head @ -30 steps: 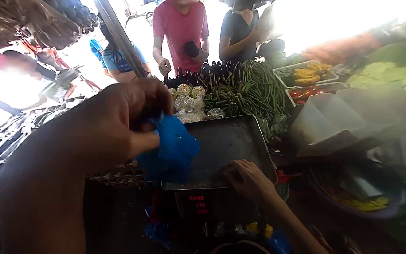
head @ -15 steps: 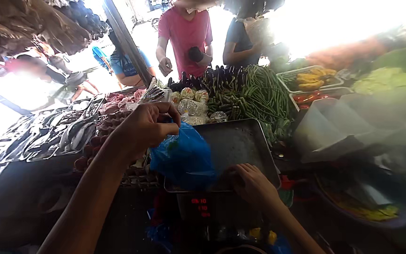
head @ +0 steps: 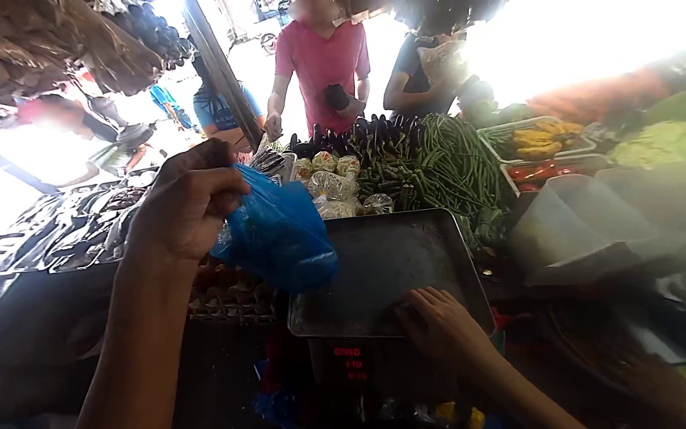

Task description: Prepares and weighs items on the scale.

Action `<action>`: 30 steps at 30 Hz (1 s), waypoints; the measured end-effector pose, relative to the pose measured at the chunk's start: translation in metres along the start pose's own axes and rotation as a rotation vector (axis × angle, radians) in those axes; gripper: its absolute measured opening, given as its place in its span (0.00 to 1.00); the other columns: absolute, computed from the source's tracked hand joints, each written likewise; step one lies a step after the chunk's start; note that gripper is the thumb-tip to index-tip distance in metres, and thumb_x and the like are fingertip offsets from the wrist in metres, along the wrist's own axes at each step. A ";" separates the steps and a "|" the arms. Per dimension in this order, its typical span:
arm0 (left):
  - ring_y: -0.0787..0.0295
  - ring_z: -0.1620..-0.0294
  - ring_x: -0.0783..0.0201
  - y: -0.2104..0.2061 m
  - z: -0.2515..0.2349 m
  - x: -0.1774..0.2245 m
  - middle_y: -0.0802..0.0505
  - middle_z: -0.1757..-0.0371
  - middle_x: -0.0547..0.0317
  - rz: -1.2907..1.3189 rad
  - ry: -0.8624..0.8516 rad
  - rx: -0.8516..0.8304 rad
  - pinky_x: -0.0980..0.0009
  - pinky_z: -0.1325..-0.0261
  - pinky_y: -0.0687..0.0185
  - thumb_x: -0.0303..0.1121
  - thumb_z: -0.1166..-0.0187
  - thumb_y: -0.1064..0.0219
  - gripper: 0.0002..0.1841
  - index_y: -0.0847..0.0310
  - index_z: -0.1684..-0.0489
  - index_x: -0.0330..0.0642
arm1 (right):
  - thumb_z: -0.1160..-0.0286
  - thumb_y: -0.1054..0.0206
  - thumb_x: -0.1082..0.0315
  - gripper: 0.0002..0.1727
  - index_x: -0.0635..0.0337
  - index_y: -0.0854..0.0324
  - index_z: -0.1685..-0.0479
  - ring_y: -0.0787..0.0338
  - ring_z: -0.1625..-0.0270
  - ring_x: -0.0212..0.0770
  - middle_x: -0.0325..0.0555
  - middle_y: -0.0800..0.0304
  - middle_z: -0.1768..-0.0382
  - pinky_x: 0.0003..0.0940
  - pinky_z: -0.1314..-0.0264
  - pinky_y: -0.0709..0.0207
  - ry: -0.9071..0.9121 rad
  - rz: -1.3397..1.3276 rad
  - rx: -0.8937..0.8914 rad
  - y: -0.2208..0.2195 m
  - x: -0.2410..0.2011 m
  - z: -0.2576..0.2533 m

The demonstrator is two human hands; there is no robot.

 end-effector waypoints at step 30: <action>0.13 0.77 0.65 -0.155 0.116 -0.206 0.11 0.76 0.61 -0.703 -0.669 0.050 0.67 0.77 0.20 0.25 0.38 0.32 0.04 0.18 0.71 0.45 | 0.22 0.43 0.45 0.21 0.51 0.13 0.62 0.10 0.58 0.43 0.39 0.09 0.67 0.44 0.52 0.19 -0.033 -0.002 0.079 -0.004 0.003 0.003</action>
Point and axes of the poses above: each hand's wrist, its own z-axis away from the middle knuckle, its own y-axis out of the back of the hand, x = y × z, the point moved 2 cm from there along -z, towards the middle knuckle
